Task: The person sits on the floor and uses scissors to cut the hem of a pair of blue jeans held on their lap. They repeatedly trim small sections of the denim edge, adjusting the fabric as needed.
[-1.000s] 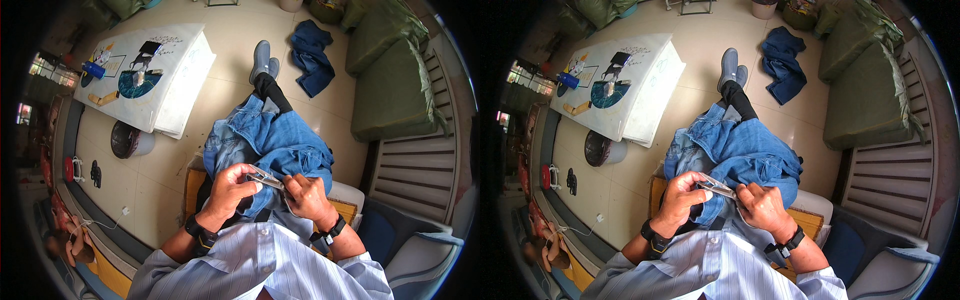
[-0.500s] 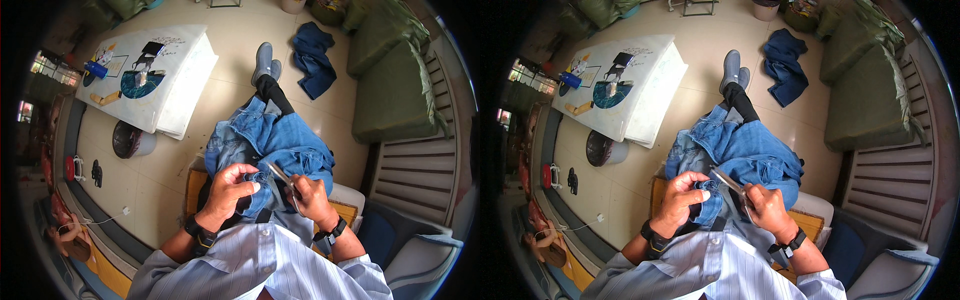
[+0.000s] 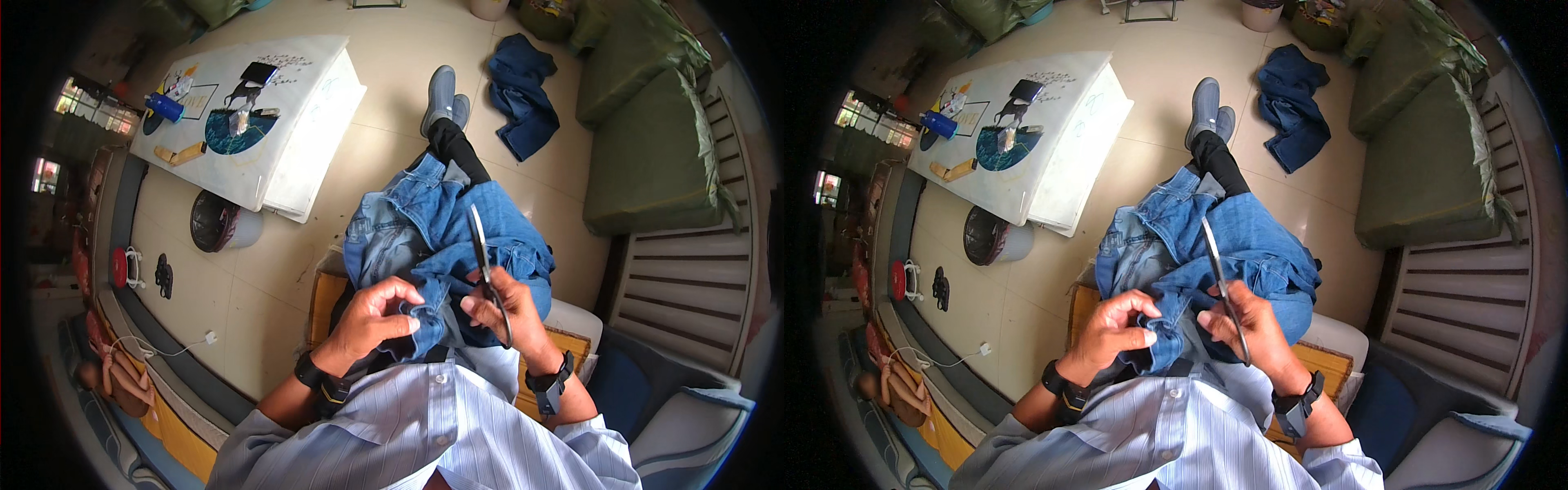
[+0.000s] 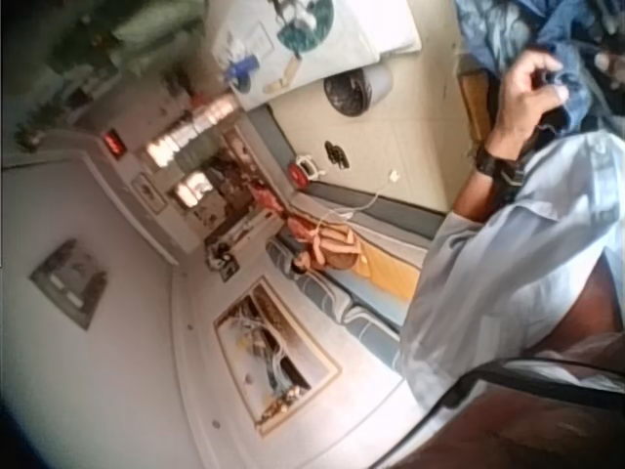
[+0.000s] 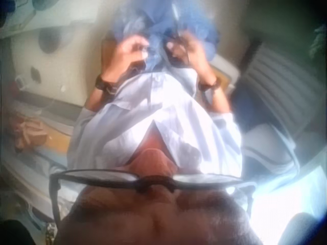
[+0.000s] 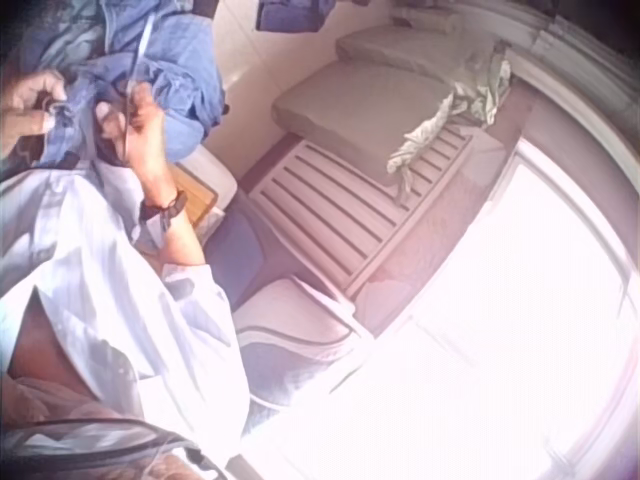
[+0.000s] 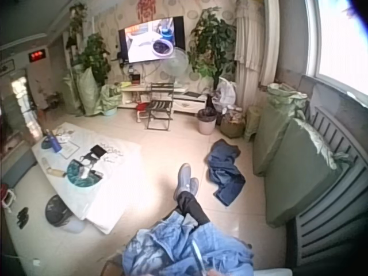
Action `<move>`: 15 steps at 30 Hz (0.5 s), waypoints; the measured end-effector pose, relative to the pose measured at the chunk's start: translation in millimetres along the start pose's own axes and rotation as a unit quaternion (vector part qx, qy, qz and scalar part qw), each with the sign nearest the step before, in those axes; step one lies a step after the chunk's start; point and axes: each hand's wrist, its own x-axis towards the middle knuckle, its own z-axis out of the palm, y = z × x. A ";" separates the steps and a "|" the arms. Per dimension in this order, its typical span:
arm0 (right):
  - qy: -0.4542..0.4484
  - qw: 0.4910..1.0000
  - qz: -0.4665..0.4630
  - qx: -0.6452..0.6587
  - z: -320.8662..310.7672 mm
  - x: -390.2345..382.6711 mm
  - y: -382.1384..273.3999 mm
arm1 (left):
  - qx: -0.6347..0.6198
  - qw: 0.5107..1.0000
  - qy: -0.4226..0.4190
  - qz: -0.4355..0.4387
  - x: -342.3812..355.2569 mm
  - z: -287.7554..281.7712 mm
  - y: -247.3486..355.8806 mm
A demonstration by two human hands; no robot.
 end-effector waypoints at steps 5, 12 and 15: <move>-0.042 0.998 0.019 -0.045 13.8 -0.6 19.3 | 0.200 0.973 -0.084 0.079 -8.3 -5.5 2.8; -0.040 0.999 -0.001 0.012 26.3 -8.4 24.4 | 0.057 0.996 -0.065 0.021 -1.9 -24.5 4.9; -0.019 1.000 0.004 0.011 25.5 -16.2 37.2 | 0.091 0.995 0.010 -0.045 26.3 -33.9 2.5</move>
